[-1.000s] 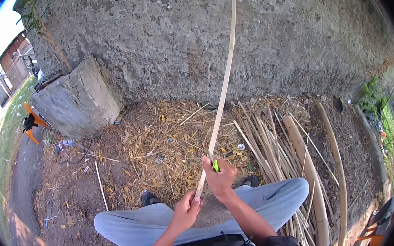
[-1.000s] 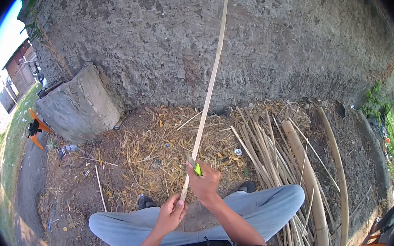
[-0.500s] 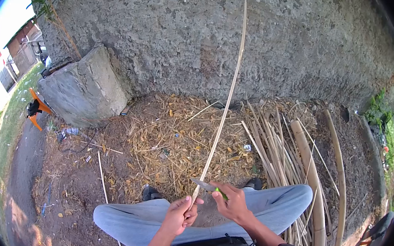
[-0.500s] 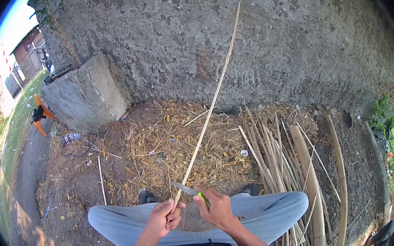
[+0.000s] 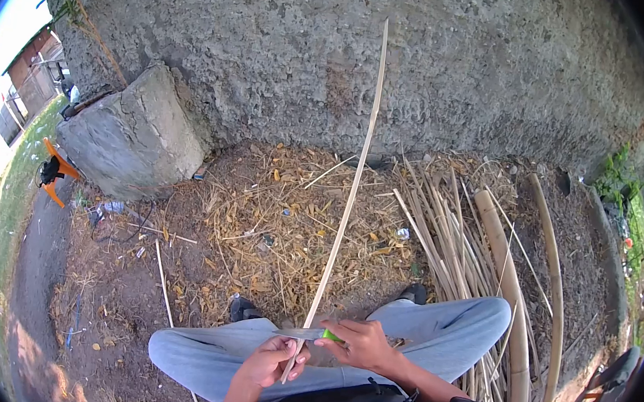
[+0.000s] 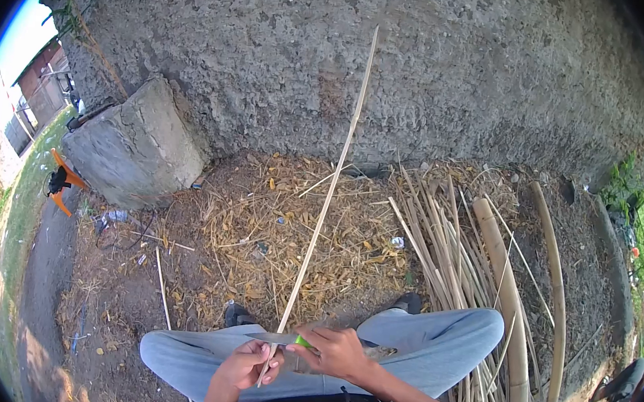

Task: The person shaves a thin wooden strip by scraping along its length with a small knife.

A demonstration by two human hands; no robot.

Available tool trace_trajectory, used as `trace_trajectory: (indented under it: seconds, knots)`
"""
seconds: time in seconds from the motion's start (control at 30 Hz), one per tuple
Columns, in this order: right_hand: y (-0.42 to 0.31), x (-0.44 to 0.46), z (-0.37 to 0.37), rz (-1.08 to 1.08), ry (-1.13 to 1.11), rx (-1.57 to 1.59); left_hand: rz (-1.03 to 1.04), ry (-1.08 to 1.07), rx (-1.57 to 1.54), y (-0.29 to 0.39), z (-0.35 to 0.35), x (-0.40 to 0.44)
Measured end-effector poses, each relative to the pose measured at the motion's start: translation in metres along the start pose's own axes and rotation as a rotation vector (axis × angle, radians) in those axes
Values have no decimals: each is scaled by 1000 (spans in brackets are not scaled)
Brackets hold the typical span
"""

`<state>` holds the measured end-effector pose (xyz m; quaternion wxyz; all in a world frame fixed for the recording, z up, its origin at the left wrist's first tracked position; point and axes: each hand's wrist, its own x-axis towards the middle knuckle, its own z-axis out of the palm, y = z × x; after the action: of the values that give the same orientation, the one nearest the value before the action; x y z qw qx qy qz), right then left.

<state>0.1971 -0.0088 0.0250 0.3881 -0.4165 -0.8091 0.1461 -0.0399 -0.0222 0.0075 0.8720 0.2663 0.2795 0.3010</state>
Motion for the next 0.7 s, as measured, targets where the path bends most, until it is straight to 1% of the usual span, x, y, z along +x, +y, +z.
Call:
trace_trajectory:
  seconds: [0.03,0.07,0.13,0.17,0.2,0.27,0.3,0.33,0.37,0.5,0.57,0.67,0.7]
  knots:
    - [0,1,6,1,-13,21,-55,115,13,1,3,-7]
    - [1,0,12,-5,-11,22,-49,116,17,-1,-2,-13]
    - [5,-2,24,76,-149,68,-79,139,-80,-12,-16,-28]
    - [7,-1,30,70,-142,65,-54,201,-58,-17,-22,-34]
    - [7,0,36,67,-157,83,-52,198,-53,-18,-23,-41]
    - [6,2,42,59,-172,95,-5,276,-85,-16,-17,-57]
    - [6,4,43,68,-218,109,2,270,-84,-16,-11,-60]
    - [6,3,45,82,-264,125,-25,413,-23,-18,-4,-64]
    - [6,2,47,79,-265,123,-52,557,39,-21,0,-65]
    - [8,0,50,91,-293,83,-49,583,76,-32,-1,-57]
    - [10,-3,48,93,-286,67,-34,602,32,-34,3,-51]
    - [11,-6,44,139,-233,109,-46,600,-6,-18,32,-44]
    - [11,-4,41,138,-183,77,-46,602,-7,-13,28,-40]
